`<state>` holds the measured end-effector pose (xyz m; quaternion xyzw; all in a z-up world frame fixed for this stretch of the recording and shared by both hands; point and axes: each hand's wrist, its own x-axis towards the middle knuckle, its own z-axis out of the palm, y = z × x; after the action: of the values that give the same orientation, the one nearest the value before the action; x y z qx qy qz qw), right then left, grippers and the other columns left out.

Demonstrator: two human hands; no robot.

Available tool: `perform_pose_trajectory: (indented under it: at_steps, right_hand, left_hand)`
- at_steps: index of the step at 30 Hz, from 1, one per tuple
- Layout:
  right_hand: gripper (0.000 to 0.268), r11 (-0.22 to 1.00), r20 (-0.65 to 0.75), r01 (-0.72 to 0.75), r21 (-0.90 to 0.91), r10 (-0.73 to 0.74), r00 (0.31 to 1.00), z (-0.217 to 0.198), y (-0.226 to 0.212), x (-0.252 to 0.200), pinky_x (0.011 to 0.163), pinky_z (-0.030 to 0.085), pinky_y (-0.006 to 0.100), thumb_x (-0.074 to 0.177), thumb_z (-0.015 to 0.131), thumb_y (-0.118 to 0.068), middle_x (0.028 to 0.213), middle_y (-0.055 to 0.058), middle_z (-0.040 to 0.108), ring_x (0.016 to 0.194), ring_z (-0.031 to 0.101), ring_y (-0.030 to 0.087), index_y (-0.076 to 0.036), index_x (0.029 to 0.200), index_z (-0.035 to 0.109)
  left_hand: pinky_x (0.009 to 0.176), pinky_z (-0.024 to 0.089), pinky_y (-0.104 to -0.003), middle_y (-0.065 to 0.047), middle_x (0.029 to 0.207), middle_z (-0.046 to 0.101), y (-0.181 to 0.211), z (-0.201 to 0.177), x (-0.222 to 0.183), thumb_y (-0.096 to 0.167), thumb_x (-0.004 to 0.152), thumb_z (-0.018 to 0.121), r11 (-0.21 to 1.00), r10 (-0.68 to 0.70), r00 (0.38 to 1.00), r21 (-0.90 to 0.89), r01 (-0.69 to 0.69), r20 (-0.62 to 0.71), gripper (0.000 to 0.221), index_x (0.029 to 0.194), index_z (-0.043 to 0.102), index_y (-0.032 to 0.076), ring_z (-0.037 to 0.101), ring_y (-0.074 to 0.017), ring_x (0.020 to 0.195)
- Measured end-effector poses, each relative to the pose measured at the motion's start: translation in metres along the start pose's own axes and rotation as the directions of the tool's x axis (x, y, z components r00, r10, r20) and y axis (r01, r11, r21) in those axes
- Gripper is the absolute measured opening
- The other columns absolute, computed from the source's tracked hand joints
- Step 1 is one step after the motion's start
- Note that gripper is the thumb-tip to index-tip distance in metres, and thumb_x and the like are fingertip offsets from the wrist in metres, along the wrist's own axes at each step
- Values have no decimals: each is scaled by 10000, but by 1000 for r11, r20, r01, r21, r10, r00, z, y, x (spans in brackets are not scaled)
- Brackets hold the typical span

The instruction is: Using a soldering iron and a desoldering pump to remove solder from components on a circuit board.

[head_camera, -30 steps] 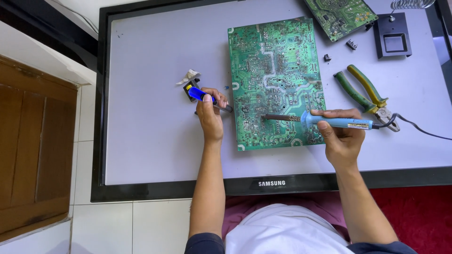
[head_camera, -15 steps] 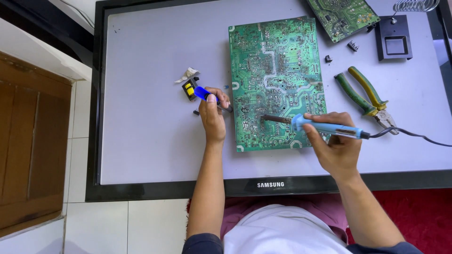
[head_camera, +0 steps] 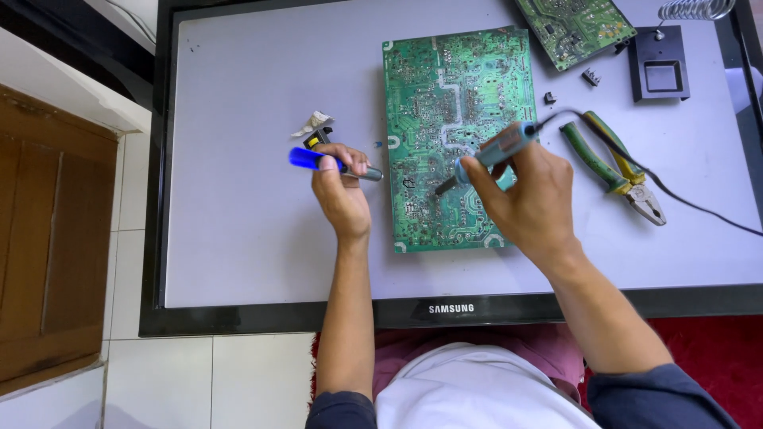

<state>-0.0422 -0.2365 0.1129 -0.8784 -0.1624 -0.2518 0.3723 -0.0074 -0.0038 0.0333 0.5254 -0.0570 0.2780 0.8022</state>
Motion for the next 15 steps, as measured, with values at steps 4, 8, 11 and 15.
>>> perform_pose_trajectory:
  at_steps: [4, 8, 11, 15]
  right_hand:
    - [355, 1000, -45, 11, -2, -11, 999, 6, -3, 12, 637, 530, 448, 1055, 869, -168, 703, 137, 655, 651, 687, 342, -30, 958, 556]
    - [287, 999, 56, 40, -35, -38, 998, 5, -12, 12, 626, 532, 466, 991, 878, -166, 699, 116, 675, 655, 695, 357, -31, 958, 628]
    - [207, 989, 189, 123, 77, -135, 973, -3, -22, 16, 670, 560, 444, 943, 862, -112, 754, 107, 703, 718, 726, 325, -48, 1024, 683]
    - [217, 925, 250, 176, 337, -268, 930, -8, -4, 27, 722, 578, 418, 914, 860, -67, 822, 106, 732, 745, 729, 331, -59, 1071, 711]
  left_hand:
    - [781, 525, -314, -21, 721, 428, 23, 8, 3, 356, 1128, 358, 999, 0, 1000, -38, 0, 0, 337, 932, 482, 111, 493, -158, 693]
    - [784, 515, -318, -24, 713, 419, 34, 17, -1, 352, 1119, 371, 997, -12, 1000, -80, 12, 5, 316, 931, 467, 118, 486, -167, 692]
    - [784, 508, -319, -20, 708, 415, 32, 19, -7, 339, 1121, 362, 995, -31, 999, -93, 34, 23, 302, 932, 458, 125, 480, -167, 690]
    - [775, 506, -318, -22, 708, 414, 27, 19, -10, 340, 1125, 351, 992, -37, 998, -116, 42, 45, 305, 933, 450, 125, 479, -166, 683]
